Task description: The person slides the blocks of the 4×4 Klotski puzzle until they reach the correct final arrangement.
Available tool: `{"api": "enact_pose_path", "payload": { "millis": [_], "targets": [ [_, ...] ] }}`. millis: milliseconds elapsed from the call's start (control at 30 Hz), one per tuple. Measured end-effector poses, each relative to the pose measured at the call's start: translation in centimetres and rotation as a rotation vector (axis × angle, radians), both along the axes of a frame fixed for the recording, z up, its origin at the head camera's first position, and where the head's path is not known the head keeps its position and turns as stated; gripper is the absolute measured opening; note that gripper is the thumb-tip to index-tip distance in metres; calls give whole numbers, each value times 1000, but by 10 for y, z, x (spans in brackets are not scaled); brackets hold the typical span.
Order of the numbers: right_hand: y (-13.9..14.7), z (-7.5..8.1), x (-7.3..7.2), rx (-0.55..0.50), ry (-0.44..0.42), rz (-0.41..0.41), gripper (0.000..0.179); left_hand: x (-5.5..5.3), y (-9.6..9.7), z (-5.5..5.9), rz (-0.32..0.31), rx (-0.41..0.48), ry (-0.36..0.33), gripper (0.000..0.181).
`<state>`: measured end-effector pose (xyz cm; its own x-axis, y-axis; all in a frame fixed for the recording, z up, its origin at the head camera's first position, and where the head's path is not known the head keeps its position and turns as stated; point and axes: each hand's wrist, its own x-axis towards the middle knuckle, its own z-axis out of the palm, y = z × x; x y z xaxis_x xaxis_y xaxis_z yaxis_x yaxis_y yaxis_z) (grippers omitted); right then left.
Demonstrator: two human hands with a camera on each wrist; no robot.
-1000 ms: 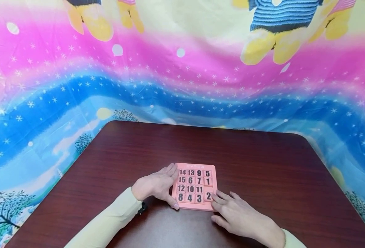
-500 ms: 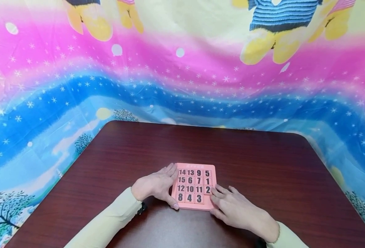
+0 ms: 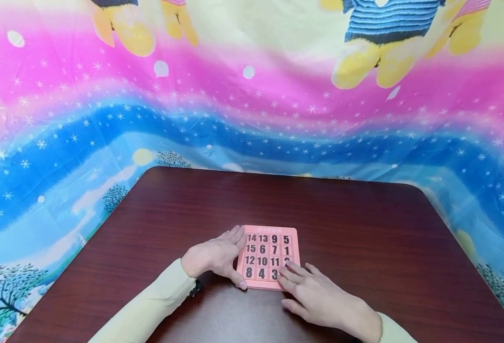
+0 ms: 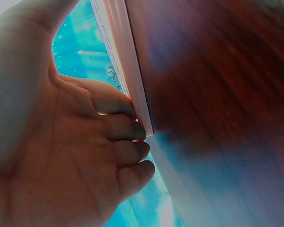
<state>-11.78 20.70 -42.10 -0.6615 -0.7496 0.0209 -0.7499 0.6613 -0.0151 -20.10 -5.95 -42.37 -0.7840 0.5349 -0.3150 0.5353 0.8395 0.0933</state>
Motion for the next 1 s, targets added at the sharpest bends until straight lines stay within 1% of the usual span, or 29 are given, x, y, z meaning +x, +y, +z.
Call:
{"api": "enact_pose_path", "payload": {
  "millis": [100, 233, 300, 700, 1000],
  "targets": [
    [-1, -2, 1, 4, 7, 6, 50, 0, 0, 0, -1, 1, 0, 130],
    [-2, -5, 1, 9, 47, 30, 51, 0, 0, 1, -3, 5, 2, 130],
    [-3, -7, 0, 10, 53, 40, 51, 0, 0, 1, -4, 6, 1, 130],
    [0, -3, 0, 23, -10, 11, 52, 0, -1, 1, -7, 10, 4, 130],
    [15, -1, -1, -5, -59, -14, 50, 0, -1, 0, -7, 4, 2, 130]
  ]
}}
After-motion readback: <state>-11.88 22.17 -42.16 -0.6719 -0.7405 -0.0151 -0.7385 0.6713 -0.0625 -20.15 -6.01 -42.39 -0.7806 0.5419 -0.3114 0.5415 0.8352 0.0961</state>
